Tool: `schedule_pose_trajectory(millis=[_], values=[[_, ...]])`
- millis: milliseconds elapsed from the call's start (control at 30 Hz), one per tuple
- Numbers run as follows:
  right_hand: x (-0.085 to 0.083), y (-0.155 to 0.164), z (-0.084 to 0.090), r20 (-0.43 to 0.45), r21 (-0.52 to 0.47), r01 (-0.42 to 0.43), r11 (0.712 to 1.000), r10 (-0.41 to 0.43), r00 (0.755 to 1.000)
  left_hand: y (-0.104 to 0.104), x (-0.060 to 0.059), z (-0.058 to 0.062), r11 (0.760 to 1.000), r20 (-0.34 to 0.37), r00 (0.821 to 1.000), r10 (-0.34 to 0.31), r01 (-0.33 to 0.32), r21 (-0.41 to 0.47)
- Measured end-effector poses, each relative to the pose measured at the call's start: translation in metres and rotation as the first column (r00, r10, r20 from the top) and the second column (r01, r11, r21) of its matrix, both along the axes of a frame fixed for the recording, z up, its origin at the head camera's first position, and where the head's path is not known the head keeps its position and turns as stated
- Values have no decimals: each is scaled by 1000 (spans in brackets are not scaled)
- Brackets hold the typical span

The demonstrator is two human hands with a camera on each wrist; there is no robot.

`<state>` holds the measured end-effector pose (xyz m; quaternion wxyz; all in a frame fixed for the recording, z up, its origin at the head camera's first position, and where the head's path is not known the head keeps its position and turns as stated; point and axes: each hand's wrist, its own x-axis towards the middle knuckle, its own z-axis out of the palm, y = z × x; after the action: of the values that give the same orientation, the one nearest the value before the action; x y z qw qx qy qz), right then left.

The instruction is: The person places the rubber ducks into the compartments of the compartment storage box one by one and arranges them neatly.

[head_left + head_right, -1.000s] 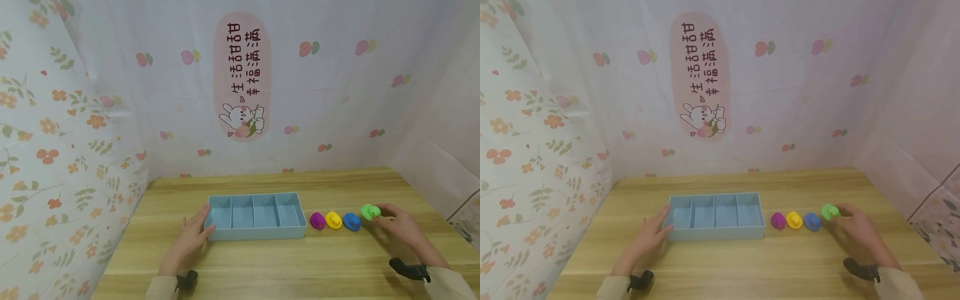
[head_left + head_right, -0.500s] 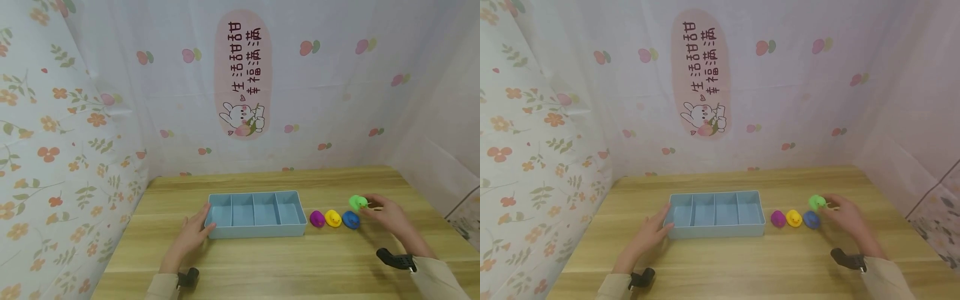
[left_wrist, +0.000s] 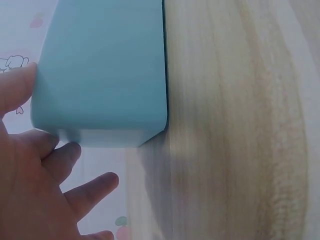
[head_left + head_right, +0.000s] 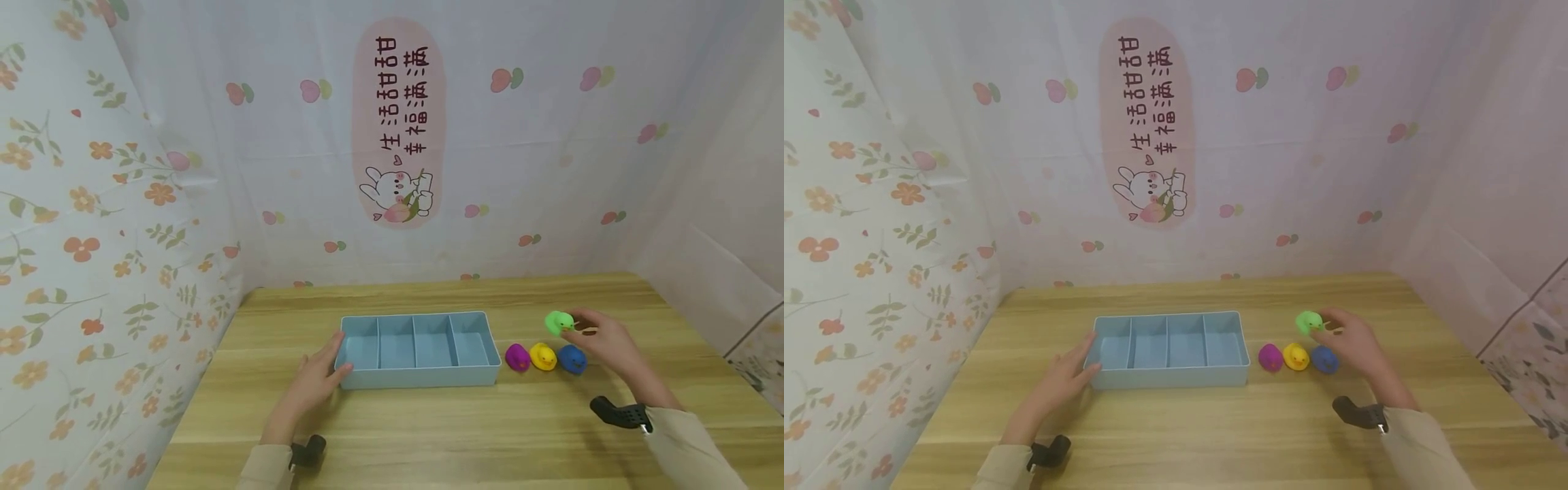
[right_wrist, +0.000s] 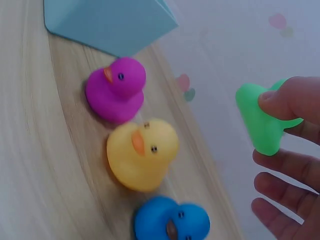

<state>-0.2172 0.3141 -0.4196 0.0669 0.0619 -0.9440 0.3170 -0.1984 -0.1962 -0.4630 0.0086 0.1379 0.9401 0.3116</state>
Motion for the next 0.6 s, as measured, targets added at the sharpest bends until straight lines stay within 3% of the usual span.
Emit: schedule_pose_trajectory(millis=[233,600], values=[[-4,-17,-1,45,-36,-15,999,17,999,-2,-2,-2,997,-13,999,-52,53,49],[-10,-38,-5,43,-62,-62,996,65,997,-2,-2,-2,995,3,999,-55,54,85]])
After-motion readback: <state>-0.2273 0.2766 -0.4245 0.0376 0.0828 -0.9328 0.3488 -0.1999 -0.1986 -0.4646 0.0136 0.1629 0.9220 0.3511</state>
